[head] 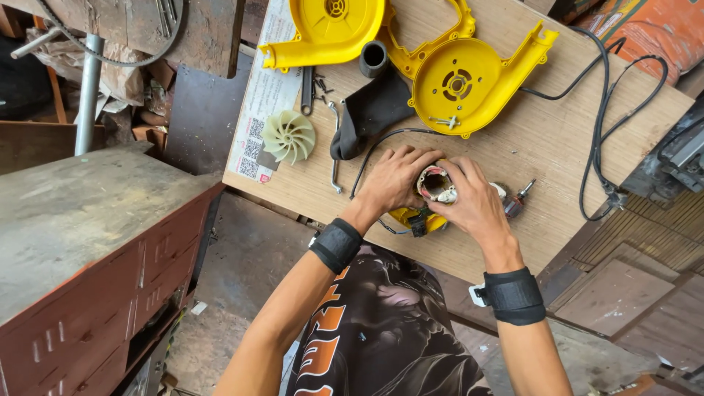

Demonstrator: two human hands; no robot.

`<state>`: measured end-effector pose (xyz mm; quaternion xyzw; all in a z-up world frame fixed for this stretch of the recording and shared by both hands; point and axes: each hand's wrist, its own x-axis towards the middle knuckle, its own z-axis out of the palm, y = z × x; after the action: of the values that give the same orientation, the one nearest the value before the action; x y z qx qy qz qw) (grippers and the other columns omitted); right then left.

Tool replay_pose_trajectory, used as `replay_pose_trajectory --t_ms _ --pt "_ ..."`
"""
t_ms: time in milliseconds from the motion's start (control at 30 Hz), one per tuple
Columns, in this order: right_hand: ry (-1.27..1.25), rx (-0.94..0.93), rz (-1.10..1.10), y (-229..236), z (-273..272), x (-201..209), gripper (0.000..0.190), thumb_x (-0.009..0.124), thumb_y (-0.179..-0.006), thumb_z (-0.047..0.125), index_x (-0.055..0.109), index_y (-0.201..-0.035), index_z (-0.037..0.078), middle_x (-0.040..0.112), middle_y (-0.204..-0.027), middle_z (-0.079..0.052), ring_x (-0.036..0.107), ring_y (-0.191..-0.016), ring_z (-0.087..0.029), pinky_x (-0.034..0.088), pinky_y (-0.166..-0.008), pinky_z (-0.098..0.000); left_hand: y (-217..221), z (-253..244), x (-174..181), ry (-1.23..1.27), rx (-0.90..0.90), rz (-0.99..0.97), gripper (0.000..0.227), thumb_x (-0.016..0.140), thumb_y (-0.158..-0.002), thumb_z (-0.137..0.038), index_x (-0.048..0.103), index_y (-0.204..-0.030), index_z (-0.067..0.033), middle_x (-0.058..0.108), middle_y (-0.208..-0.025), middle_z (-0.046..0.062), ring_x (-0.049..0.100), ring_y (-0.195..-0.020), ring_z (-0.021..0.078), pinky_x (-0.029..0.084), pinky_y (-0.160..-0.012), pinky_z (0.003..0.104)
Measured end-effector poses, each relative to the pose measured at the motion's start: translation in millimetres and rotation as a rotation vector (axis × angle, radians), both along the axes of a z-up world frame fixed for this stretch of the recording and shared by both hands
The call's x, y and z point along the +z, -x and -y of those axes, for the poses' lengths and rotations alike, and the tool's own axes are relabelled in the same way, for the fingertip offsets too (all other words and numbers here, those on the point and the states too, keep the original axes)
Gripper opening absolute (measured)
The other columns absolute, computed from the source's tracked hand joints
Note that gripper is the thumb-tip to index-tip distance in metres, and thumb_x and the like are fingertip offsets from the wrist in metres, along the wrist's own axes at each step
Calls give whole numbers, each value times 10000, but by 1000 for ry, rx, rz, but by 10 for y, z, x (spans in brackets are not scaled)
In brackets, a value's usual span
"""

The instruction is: The person cleans the interior of a disassembled yellow leaf blower motor housing using a white cloth and a small tool. They repeatedly wipe the inner surfaces and rotate the housing to access different areas.

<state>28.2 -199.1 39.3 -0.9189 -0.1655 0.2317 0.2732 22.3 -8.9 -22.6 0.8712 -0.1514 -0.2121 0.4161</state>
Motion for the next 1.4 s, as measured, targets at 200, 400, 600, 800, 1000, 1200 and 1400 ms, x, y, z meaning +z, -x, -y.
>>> replay_pose_trajectory --t_ms 200,400,600,800,1000,1200,1400 --pt "4 26 -4 -10 13 -25 713 908 -642 185 620 -1274 24 606 -1228 -140 632 -1121 -342 565 -906 -430 13 18 -100 -14 -21 41 1038 965 -498 -319 524 -1431 -206 640 -1349 16 575 -1179 272 474 -943 428" --pt "-56 41 3 -14 55 -94 732 910 -614 150 623 -1264 -25 613 -1228 -164 626 -1119 -357 545 -939 -432 -14 12 -131 -37 -56 11 1138 989 -418 -341 514 -1447 -234 649 -1330 -24 574 -1158 267 487 -957 442" --pt "-73 46 -8 -8 79 -154 741 905 -612 134 628 -1280 -26 625 -1220 -154 631 -1125 -345 546 -953 -424 -17 17 -147 -68 -73 1 1201 988 -350 -309 513 -1453 -262 655 -1339 -46 576 -1157 267 485 -953 449" --pt "-56 52 28 -16 31 13 741 901 -622 164 618 -1282 -17 618 -1240 -153 620 -1149 -351 542 -958 -428 33 32 -181 -53 -62 -5 1159 996 -428 -312 493 -1471 -268 666 -1319 -26 578 -1187 286 493 -980 463" --pt "-69 -135 -139 57 253 182 697 785 -690 76 577 -1353 25 601 -1267 -150 622 -988 -326 537 -910 -446 13 -62 1 55 -18 22 1076 986 -548 -316 467 -1487 -229 618 -1408 48 561 -1255 325 451 -997 516" --pt "-100 -333 -128 287 478 41 432 494 -859 -151 402 -1275 -78 569 -1160 -237 624 -1023 -305 547 -920 -433 22 -240 415 233 17 52 839 850 -785 -275 506 -1542 -167 576 -1500 151 552 -1362 349 463 -1181 442" --pt "146 -93 -170 168 63 298 414 556 -779 -127 425 -1169 -83 550 -1154 -280 621 -1026 -357 581 -853 -415 -1 -150 759 452 -18 49 495 839 -837 -277 703 -1280 -102 732 -1244 153 725 -1090 341 585 -925 382"
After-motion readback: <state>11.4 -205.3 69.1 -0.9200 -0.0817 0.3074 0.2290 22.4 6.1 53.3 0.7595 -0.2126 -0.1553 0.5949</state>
